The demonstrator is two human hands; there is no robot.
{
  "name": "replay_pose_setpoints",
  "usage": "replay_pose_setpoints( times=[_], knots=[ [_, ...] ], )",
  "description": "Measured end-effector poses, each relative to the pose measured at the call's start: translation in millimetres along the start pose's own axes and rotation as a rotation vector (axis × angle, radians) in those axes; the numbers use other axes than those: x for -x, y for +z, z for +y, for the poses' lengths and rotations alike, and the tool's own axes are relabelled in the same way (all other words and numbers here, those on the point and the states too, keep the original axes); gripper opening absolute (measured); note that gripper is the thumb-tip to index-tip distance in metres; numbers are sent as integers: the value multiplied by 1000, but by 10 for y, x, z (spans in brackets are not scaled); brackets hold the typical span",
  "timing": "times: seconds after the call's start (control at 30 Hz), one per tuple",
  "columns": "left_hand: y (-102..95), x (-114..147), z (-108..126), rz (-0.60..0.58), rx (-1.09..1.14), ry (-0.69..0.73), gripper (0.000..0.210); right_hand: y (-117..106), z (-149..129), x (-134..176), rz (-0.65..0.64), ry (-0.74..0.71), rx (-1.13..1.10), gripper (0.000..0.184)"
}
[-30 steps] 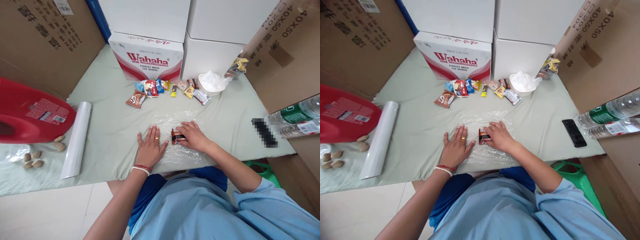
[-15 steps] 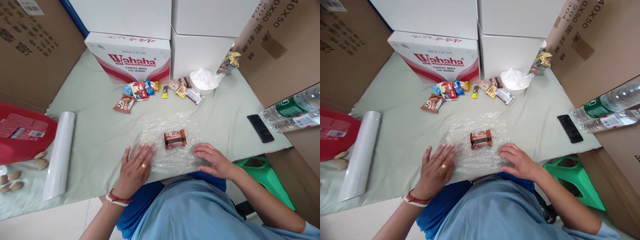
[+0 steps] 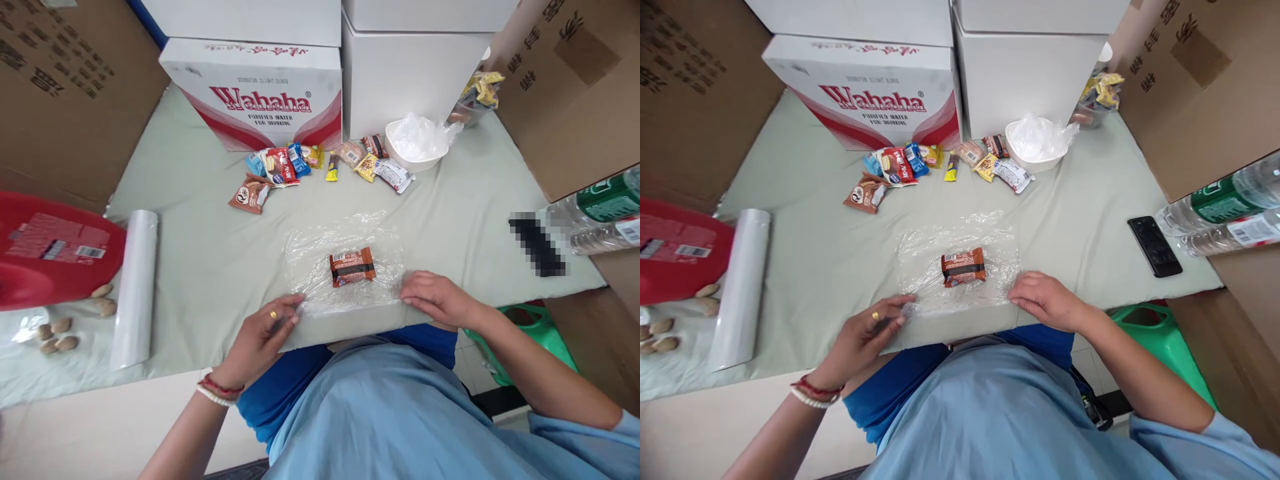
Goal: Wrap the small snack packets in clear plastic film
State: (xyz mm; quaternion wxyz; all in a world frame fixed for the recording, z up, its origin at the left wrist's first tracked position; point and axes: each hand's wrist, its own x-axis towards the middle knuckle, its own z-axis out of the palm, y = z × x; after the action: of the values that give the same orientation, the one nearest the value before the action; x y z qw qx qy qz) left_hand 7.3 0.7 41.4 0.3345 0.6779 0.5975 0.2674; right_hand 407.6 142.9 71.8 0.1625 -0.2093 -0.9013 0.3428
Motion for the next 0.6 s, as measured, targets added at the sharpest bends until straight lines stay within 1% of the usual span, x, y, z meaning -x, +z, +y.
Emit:
replay_pose_setpoints(
  times=[0.1,0.2,0.3,0.37,0.4,0.43,0.47,0.5,0.53,0.57,0.6],
  knots=[
    [-152,-161,24,51,128,-132,38,-274,-7,-285,6,-38,57,22],
    [-247,-380,73,128,219,-196,42,-439,60,-592,50,-13,109,25],
    [-254,-610,75,205,242,-263,40,-434,221,-841,98,100,106,27],
    [-240,-723,35,288,198,-355,35,-361,348,-955,96,236,122,25],
    [-237,-757,17,364,159,-408,33,-319,404,-998,83,318,155,24],
    [-238,-772,11,464,110,-454,32,-284,449,-1034,61,395,207,23],
    [-240,-766,26,590,48,-477,30,-260,480,-1067,35,458,271,23],
    [-239,-741,68,732,-28,-468,28,-251,495,-1102,15,499,339,25],
    [-231,-699,141,873,-110,-423,25,-257,496,-1141,8,518,404,28],
    [-210,-643,243,998,-190,-340,20,-278,484,-1191,14,515,460,30],
    [-171,-583,369,1086,-269,-224,16,-309,463,-1255,27,496,502,31]
  ],
)
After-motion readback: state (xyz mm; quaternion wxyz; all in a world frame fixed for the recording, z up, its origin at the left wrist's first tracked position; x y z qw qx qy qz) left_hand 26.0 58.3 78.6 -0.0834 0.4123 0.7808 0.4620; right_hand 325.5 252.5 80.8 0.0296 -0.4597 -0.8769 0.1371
